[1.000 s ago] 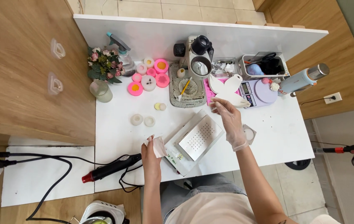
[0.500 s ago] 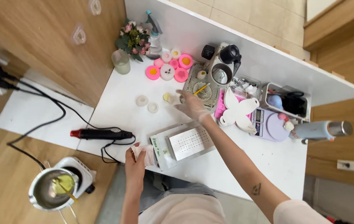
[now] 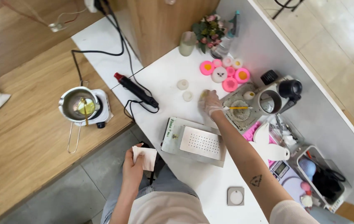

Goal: The person is melting wax in a pot, using a heat gun to smooth surfaces, and selecting dried flowers for decoration in candle making.

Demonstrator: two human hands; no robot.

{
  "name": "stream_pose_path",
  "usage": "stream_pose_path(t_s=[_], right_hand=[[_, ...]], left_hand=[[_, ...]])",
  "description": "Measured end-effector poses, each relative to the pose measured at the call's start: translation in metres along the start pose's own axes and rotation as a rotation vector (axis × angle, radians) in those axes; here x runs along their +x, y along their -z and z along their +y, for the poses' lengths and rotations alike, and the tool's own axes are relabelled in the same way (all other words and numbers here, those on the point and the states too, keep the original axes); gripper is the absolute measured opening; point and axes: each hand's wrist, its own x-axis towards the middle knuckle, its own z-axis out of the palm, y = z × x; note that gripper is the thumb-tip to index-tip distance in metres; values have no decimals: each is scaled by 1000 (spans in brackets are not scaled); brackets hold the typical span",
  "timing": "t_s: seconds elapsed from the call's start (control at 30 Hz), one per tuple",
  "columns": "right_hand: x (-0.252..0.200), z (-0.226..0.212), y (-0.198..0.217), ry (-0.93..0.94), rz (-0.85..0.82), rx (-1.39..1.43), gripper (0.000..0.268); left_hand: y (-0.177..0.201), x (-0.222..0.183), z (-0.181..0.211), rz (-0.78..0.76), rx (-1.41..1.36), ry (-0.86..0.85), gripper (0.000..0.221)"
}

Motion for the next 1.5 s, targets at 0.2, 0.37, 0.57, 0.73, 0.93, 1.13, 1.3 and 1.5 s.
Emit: stream_pose_path(t_s=[0.2, 0.37, 0.57, 0.73, 0.93, 1.13, 1.3, 1.5], right_hand=[[-4, 12, 3, 7, -5, 29, 44], [-8, -24, 37, -166, -104, -66, 67], [-26, -58, 71, 134, 298, -32, 76], [-69, -143, 105, 341, 160, 386, 42], [-146, -264, 63, 497, -226, 478, 43], [-172, -375, 26, 423, -313, 357, 78], [-174, -414, -20, 248, -252, 435, 62], [-158, -422, -64, 48, -4, 536, 33]], left_hand=[[21, -7, 2, 156, -50, -17, 30], [73, -4, 22, 242, -22, -147, 29], [172, 23, 27, 513, -103, -240, 30], [231, 69, 14, 821, 461, -279, 37], [258, 194, -61, 481, 557, -105, 54], [240, 223, -86, 55, -84, 68, 52], [229, 197, -55, -159, -144, 210, 48], [231, 200, -43, -313, -191, 256, 48]])
